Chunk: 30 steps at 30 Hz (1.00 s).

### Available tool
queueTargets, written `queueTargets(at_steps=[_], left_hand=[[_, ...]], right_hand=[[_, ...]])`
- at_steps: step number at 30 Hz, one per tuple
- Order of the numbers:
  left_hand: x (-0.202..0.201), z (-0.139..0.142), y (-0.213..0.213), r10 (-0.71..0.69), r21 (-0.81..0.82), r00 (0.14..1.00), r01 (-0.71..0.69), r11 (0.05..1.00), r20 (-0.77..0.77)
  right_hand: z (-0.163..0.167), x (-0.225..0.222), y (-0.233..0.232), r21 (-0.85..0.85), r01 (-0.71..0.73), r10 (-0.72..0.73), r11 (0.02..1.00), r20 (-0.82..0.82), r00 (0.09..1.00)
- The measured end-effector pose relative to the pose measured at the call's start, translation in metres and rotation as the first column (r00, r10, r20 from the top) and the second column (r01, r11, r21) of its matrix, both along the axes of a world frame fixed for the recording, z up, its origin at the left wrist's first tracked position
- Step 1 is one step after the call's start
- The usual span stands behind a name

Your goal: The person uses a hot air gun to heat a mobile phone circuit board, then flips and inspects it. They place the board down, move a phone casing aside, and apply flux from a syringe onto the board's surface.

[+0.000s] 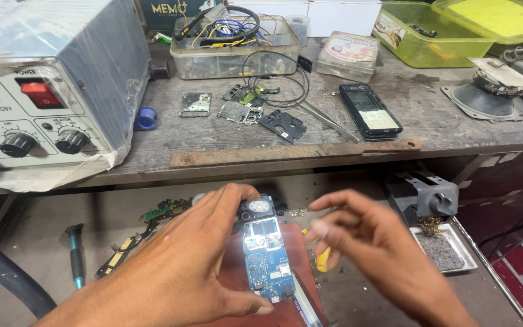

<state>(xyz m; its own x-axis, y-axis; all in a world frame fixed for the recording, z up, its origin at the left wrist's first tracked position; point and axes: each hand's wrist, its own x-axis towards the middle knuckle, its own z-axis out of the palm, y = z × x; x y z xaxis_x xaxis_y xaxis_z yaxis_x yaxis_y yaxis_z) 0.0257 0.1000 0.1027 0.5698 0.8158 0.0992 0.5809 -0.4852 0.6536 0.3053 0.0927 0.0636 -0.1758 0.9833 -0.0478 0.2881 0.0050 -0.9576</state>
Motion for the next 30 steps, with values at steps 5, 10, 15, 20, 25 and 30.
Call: queueTargets(at_steps=[5, 10, 15, 20, 25, 30], left_hand=[[-0.003, 0.008, 0.000, -0.024, 0.055, 0.997, 0.020, 0.998, 0.072], [-0.004, 0.019, 0.003, 0.021, 0.115, 0.998, -0.028, 0.993, 0.057], [-0.002, 0.028, 0.009, 0.053, 0.016, 0.998, -0.054, 0.998, 0.036], [-0.001, 0.027, 0.012, -0.020, 0.100, 0.998, 0.013, 0.995, 0.064], [-0.005, 0.025, 0.016, -0.067, 0.215, 0.993, 0.045, 0.976, 0.093], [-0.018, 0.032, 0.031, -0.013, 0.189, 1.000, 0.011, 0.982, 0.010]], right_hand=[[-0.009, -0.011, -0.010, -0.200, -0.262, 0.211, 0.944, -0.243, 0.947], [-0.003, -0.015, -0.011, -0.217, -0.351, 0.239, 0.911, -0.418, 0.877], [-0.001, -0.019, -0.008, -0.244, -0.304, 0.189, 0.921, -0.401, 0.896], [-0.005, -0.023, -0.005, -0.221, -0.299, 0.183, 0.928, -0.430, 0.884], [-0.007, -0.019, -0.003, -0.218, -0.304, 0.159, 0.927, -0.507, 0.847], [-0.008, -0.010, -0.002, -0.220, -0.285, 0.143, 0.933, -0.499, 0.855]])
